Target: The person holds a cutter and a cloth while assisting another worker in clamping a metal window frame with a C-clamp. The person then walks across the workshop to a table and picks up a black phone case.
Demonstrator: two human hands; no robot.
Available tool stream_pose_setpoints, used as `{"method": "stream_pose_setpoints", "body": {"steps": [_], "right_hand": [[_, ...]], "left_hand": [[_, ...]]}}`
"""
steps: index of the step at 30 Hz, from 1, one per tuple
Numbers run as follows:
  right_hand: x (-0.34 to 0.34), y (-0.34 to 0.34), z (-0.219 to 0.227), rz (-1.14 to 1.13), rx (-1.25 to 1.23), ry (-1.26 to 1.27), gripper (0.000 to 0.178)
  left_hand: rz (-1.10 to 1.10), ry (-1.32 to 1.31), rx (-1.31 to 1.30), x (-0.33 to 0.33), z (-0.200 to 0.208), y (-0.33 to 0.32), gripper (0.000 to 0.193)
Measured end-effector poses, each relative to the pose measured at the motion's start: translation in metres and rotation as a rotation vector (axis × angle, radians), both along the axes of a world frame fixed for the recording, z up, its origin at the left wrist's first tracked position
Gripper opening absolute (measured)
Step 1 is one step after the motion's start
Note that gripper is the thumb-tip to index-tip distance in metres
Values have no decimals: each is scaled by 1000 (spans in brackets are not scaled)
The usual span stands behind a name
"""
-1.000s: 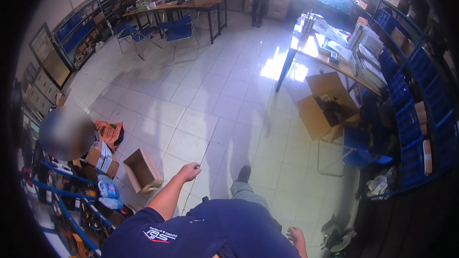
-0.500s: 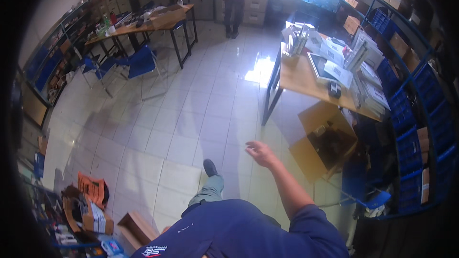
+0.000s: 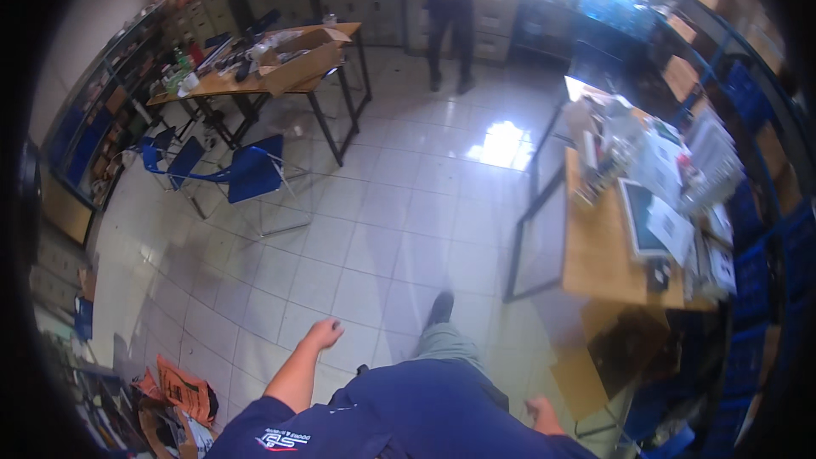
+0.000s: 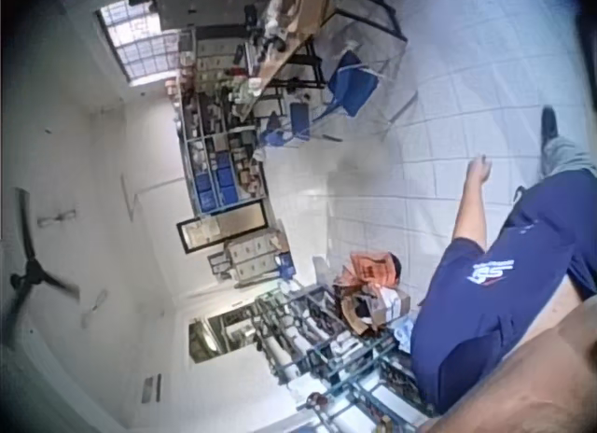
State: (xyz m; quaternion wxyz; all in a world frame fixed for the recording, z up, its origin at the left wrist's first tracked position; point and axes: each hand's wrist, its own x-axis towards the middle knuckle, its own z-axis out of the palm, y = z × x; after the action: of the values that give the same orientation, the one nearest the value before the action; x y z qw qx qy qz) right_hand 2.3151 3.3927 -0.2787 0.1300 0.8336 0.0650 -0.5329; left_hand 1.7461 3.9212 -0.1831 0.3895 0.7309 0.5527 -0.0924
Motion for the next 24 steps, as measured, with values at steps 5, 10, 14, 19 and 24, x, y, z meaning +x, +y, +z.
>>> {"method": "stream_pose_setpoints", "body": {"steps": [5,10,14,19,24], "right_hand": [[-4,202,52,-85,499,14,36],[114,508,92,-444,930,-110,37],[157,823,228,209,1439,-217,32],[138,1060,333,241,1629,103,31],[139,1178,266,314,1334,397,38]], "left_hand": [[176,-90,115,89,34,180,47],[85,76,-1,142,14,274,48],[186,78,-129,149,5,313,50],[38,302,-332,162,-36,365,50],[220,306,-493,204,-29,471,50]]}}
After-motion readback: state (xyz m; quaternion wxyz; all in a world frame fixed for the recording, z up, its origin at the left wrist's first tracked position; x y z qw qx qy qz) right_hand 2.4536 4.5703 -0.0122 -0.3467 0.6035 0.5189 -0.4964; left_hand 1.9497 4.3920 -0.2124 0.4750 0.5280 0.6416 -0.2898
